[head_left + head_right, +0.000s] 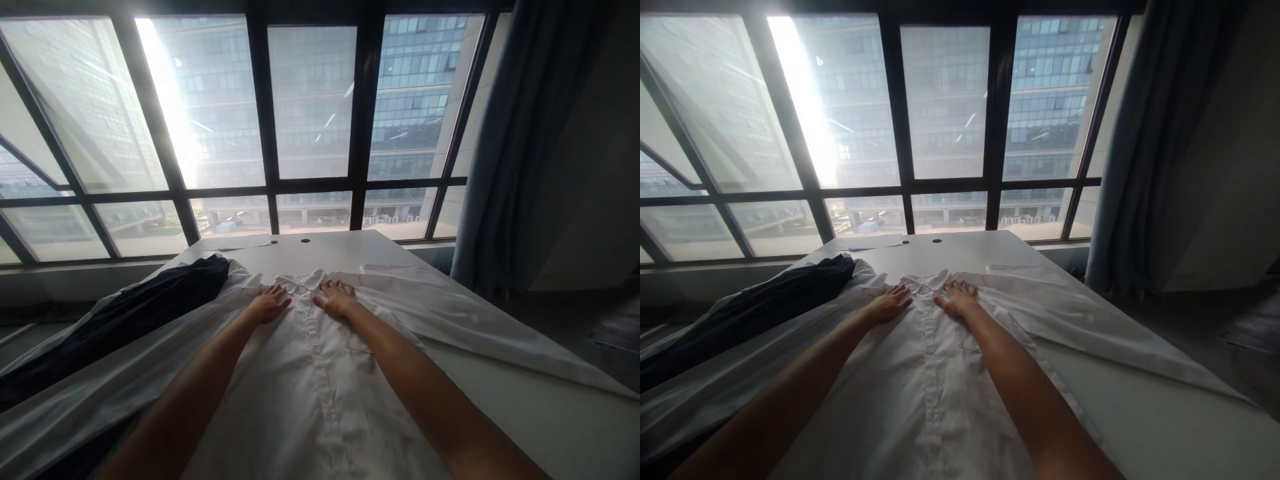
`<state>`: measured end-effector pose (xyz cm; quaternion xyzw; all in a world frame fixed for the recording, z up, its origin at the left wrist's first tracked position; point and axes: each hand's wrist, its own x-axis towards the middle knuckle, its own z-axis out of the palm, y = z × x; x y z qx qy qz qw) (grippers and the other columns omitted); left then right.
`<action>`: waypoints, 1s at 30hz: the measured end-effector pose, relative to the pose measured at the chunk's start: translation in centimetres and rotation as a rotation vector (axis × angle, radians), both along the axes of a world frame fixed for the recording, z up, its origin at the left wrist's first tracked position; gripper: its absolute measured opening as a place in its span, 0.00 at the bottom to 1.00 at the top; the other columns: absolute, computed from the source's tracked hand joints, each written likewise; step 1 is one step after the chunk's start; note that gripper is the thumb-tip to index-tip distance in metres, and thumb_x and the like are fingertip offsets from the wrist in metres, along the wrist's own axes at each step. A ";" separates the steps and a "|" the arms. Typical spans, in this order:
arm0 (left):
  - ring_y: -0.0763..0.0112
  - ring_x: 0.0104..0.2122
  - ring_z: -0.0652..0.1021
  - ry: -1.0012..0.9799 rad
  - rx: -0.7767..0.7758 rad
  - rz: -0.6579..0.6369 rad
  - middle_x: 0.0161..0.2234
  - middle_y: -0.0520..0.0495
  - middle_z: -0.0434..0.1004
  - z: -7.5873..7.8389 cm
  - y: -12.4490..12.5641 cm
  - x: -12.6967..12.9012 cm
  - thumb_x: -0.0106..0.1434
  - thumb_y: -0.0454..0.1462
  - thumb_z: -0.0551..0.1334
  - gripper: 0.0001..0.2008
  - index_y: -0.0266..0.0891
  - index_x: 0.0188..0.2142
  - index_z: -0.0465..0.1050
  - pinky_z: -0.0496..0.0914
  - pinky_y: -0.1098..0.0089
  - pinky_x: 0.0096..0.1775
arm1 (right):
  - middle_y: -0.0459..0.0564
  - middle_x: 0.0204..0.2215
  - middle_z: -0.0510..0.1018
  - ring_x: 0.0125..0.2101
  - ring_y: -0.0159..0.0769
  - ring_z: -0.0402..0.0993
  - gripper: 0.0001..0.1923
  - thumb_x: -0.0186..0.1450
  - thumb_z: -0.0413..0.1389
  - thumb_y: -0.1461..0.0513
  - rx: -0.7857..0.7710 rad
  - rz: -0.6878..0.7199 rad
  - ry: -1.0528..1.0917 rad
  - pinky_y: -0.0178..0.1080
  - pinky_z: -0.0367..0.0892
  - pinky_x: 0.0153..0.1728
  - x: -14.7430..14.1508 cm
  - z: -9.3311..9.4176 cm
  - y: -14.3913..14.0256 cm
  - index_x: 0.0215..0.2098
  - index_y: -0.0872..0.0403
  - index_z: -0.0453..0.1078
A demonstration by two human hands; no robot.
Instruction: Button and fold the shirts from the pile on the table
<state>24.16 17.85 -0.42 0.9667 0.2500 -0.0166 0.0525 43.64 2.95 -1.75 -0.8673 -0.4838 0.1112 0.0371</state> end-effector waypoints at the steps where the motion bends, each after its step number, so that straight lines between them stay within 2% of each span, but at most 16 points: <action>1: 0.56 0.67 0.57 -0.023 0.031 -0.025 0.67 0.41 0.60 0.6 0.3 -0.3 0.71 0.52 0.46 0.28 0.45 0.64 0.62 0.53 0.53 0.64 | 0.55 0.73 0.38 0.70 0.56 0.31 0.45 0.66 0.35 0.36 0.001 0.008 -0.004 0.63 0.32 0.63 -0.1 0.1 -0.2 0.73 0.49 0.41; 3: 0.55 0.62 0.67 -0.093 0.149 0.005 0.60 0.39 0.69 1.9 1.2 -1.1 0.71 0.46 0.47 0.23 0.44 0.58 0.70 0.59 0.54 0.61 | 0.55 0.72 0.39 0.70 0.57 0.33 0.44 0.67 0.34 0.36 0.008 0.006 -0.013 0.64 0.35 0.63 -0.5 0.2 -0.8 0.73 0.49 0.42; 6: 0.49 0.56 0.71 -0.112 0.301 0.193 0.54 0.32 0.74 3.7 2.6 -3.0 0.69 0.40 0.51 0.19 0.36 0.48 0.77 0.62 0.51 0.56 | 0.55 0.72 0.38 0.70 0.55 0.32 0.44 0.67 0.32 0.36 0.041 -0.013 -0.044 0.64 0.33 0.63 -0.8 0.2 -2.0 0.73 0.50 0.40; 8: 0.47 0.55 0.72 -0.066 0.269 0.330 0.53 0.31 0.74 4.6 3.3 -4.1 0.68 0.41 0.54 0.17 0.34 0.46 0.78 0.64 0.51 0.53 | 0.55 0.72 0.40 0.70 0.54 0.30 0.43 0.69 0.32 0.38 0.061 -0.022 -0.080 0.63 0.29 0.64 -0.6 0.4 -2.9 0.73 0.52 0.41; 11: 0.50 0.51 0.75 -0.072 0.110 0.467 0.52 0.33 0.76 5.5 4.0 -5.1 0.68 0.45 0.56 0.19 0.34 0.47 0.77 0.67 0.57 0.48 | 0.55 0.72 0.42 0.70 0.52 0.31 0.40 0.71 0.33 0.41 0.078 -0.071 -0.163 0.62 0.27 0.64 0.4 0.9 -4.7 0.73 0.53 0.44; 14: 0.52 0.48 0.77 -0.154 0.076 0.483 0.50 0.32 0.77 5.9 4.2 -5.2 0.70 0.44 0.53 0.19 0.34 0.48 0.76 0.68 0.61 0.44 | 0.56 0.72 0.44 0.70 0.52 0.34 0.38 0.72 0.35 0.44 0.112 -0.193 -0.252 0.62 0.29 0.65 2.3 1.8 -7.3 0.72 0.54 0.46; 17: 0.51 0.48 0.77 -0.157 0.195 0.476 0.49 0.31 0.77 5.9 3.7 -4.8 0.69 0.42 0.53 0.18 0.34 0.50 0.74 0.68 0.59 0.46 | 0.56 0.71 0.47 0.70 0.51 0.38 0.35 0.72 0.35 0.47 0.147 -0.330 -0.289 0.62 0.33 0.65 4.9 2.3 -10.7 0.71 0.54 0.49; 20: 0.48 0.55 0.72 -0.122 0.381 0.411 0.54 0.29 0.73 5.3 2.1 -4.4 0.67 0.37 0.54 0.19 0.32 0.54 0.71 0.63 0.52 0.53 | 0.55 0.71 0.47 0.70 0.51 0.38 0.33 0.73 0.35 0.48 0.138 -0.377 -0.239 0.63 0.35 0.65 7.6 1.7 -14.4 0.71 0.52 0.50; 22: 0.48 0.60 0.66 -0.148 0.434 0.308 0.60 0.30 0.67 4.5 0.4 -4.4 0.66 0.35 0.53 0.21 0.33 0.57 0.69 0.57 0.50 0.59 | 0.57 0.71 0.49 0.69 0.54 0.40 0.32 0.72 0.38 0.47 0.131 -0.389 -0.167 0.65 0.36 0.64 9.3 0.9 -16.5 0.70 0.52 0.53; 25: 0.51 0.64 0.61 -0.164 0.368 0.137 0.65 0.36 0.62 2.5 -2.7 -5.5 0.68 0.40 0.52 0.24 0.37 0.61 0.67 0.49 0.51 0.65 | 0.59 0.68 0.56 0.67 0.56 0.48 0.31 0.73 0.37 0.47 0.260 -0.390 -0.136 0.66 0.42 0.63 11.6 0.1 -19.1 0.67 0.52 0.59; 27: 0.50 0.65 0.60 -0.085 0.259 0.124 0.66 0.38 0.61 1.0 -4.5 -7.0 0.69 0.48 0.51 0.27 0.39 0.63 0.65 0.48 0.48 0.65 | 0.61 0.64 0.63 0.64 0.56 0.55 0.30 0.73 0.36 0.50 0.339 -0.416 -0.159 0.66 0.44 0.62 13.1 0.1 -20.7 0.64 0.53 0.63; 30: 0.48 0.68 0.54 0.018 0.134 0.103 0.69 0.39 0.53 -1.0 -6.2 -9.8 0.69 0.56 0.46 0.35 0.40 0.67 0.58 0.45 0.43 0.65 | 0.67 0.56 0.72 0.58 0.60 0.65 0.26 0.72 0.40 0.53 0.327 -0.538 -0.180 0.69 0.42 0.60 15.7 0.3 -23.6 0.54 0.55 0.74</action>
